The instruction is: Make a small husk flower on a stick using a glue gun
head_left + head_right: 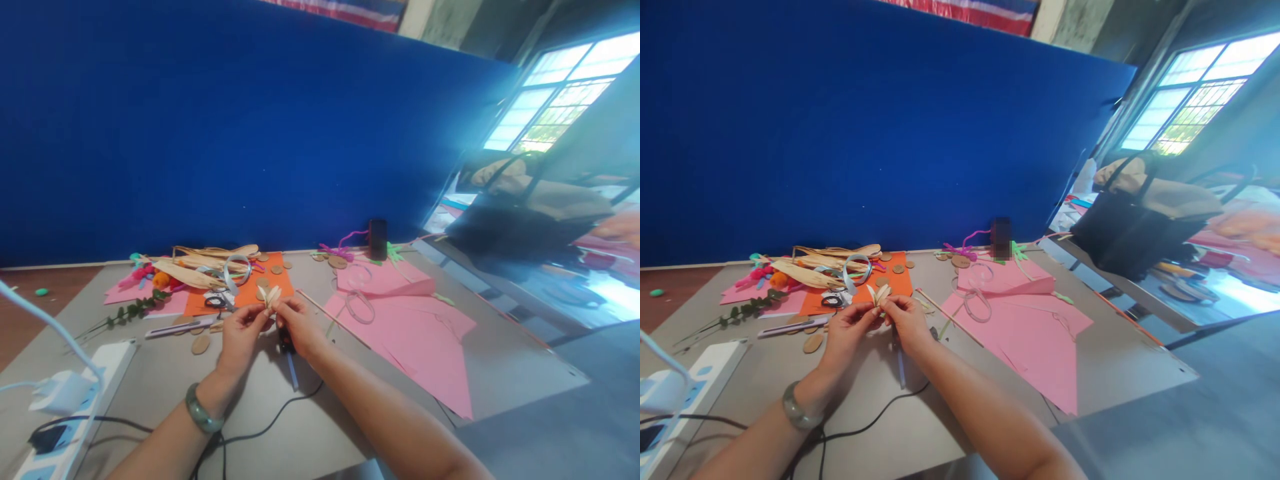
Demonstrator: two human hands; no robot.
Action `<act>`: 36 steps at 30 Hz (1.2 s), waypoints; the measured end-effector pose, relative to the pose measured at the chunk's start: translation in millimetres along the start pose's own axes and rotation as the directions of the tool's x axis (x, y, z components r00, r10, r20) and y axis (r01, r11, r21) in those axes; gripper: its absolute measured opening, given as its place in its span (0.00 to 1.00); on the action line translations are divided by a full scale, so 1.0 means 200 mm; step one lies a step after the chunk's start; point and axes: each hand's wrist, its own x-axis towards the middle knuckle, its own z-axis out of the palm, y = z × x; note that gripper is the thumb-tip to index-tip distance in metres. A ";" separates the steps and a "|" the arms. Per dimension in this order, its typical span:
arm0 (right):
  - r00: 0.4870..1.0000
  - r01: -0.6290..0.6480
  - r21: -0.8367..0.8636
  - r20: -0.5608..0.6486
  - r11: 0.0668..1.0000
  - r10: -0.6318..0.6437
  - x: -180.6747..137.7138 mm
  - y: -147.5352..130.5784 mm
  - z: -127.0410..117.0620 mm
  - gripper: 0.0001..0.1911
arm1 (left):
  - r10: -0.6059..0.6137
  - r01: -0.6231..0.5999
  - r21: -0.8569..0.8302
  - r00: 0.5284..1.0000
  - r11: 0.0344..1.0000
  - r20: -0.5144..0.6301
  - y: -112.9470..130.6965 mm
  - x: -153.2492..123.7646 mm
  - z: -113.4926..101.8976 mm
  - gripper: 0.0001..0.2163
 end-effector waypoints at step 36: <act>0.999 0.043 -0.033 -0.007 0.999 -0.043 0.02 -0.01 -0.02 0.10 | -0.118 0.131 -0.061 0.976 0.990 0.185 0.00 0.04 -0.04 0.14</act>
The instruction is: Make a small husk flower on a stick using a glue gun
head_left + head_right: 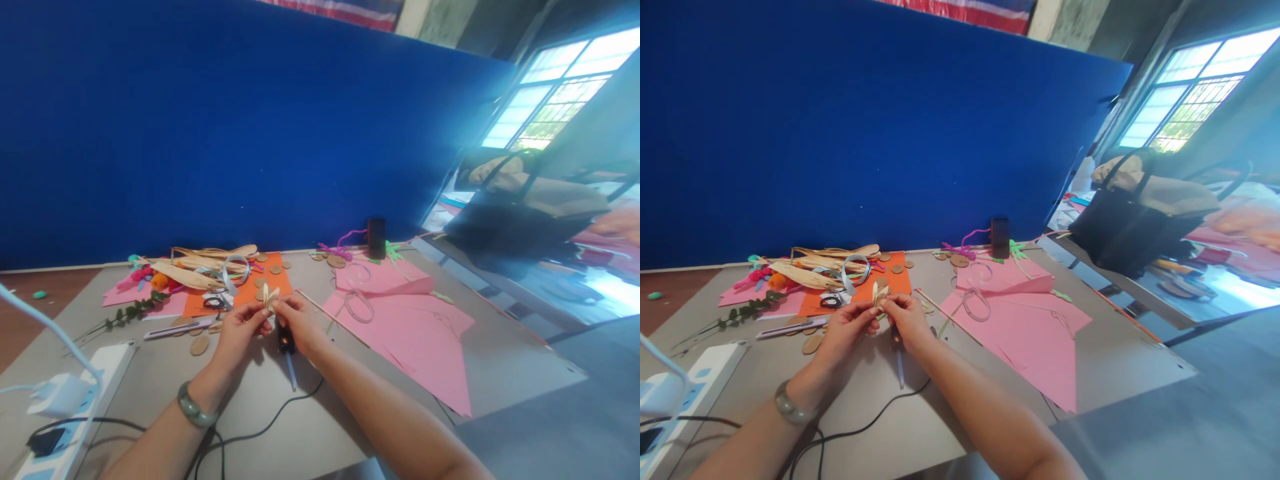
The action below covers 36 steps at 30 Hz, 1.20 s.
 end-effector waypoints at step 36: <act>0.994 0.020 -0.536 0.105 0.844 0.043 0.06 -0.09 -0.11 0.13 | 0.045 -0.049 -0.017 0.981 0.999 -0.189 0.02 0.00 0.02 0.17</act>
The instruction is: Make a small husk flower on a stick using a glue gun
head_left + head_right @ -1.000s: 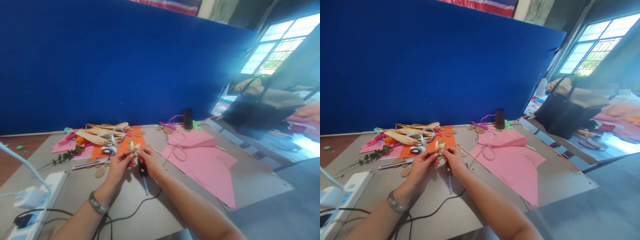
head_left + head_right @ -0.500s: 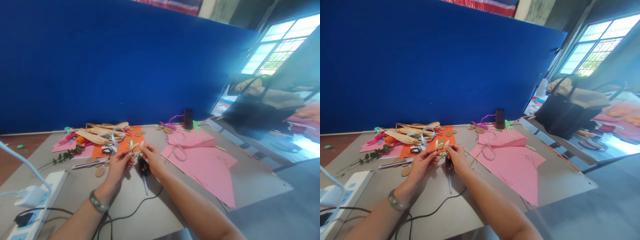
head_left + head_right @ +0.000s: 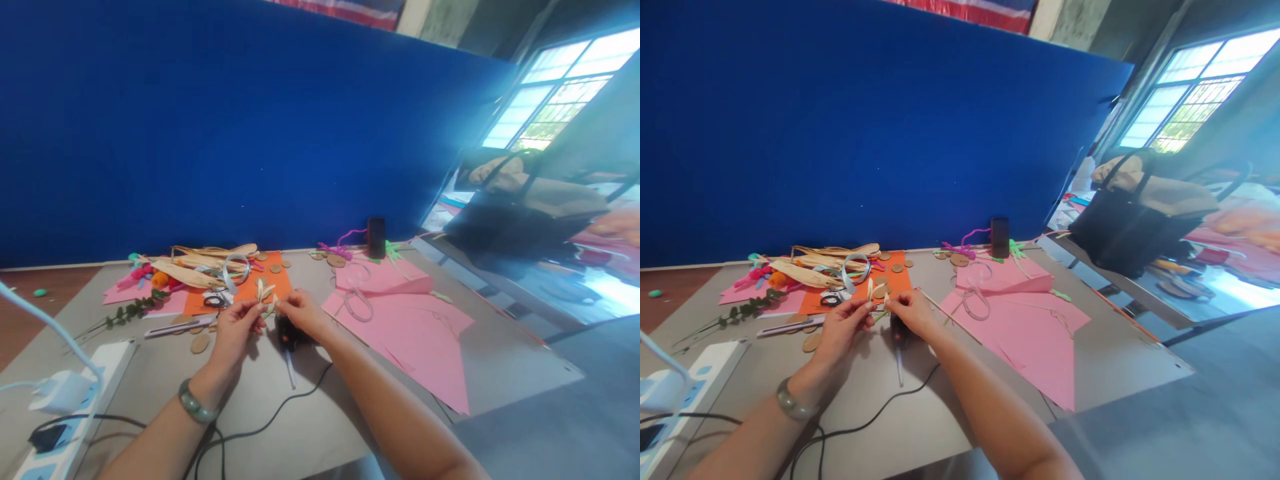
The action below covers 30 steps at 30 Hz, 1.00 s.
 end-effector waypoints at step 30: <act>0.985 0.165 -0.847 0.170 0.506 -0.037 -0.16 -0.20 -0.27 0.12 | -0.099 0.094 -0.068 0.993 0.993 -0.062 -0.01 0.03 -0.02 0.17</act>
